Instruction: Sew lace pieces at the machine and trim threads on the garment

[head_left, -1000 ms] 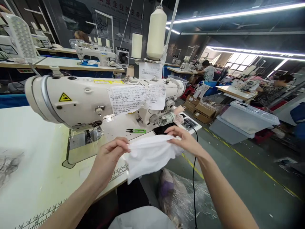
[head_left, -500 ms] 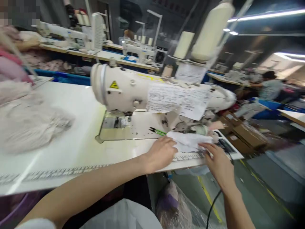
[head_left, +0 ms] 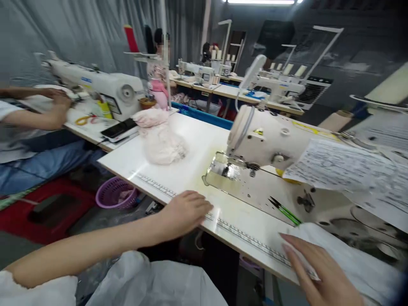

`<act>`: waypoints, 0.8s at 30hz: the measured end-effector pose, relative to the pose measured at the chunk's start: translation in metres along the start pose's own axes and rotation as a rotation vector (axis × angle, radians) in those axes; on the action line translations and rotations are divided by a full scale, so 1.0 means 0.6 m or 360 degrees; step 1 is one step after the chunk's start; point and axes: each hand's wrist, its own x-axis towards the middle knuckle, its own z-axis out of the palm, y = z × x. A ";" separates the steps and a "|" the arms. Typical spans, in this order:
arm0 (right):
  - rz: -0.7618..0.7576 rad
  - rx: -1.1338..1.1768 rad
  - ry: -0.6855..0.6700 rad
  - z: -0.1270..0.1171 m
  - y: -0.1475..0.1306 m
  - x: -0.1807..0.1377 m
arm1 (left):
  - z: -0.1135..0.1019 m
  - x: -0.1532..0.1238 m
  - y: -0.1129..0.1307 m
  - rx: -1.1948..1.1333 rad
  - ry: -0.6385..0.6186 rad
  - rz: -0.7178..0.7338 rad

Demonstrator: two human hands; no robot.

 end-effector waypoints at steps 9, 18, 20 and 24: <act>-0.0297 0.0342 -0.0451 0.117 -0.121 0.202 | -0.112 -0.007 -0.231 0.0533 0.0262 -0.0864; -0.0329 0.0411 -0.0541 0.131 -0.137 0.246 | -0.081 0.019 -0.262 0.0472 0.0301 -0.1005; -0.0319 0.0390 -0.0534 0.131 -0.129 0.239 | -0.080 0.019 -0.263 0.0417 0.0296 -0.1030; -0.0320 0.0345 -0.0535 0.127 -0.113 0.224 | -0.085 0.020 -0.267 0.0229 0.0323 -0.1124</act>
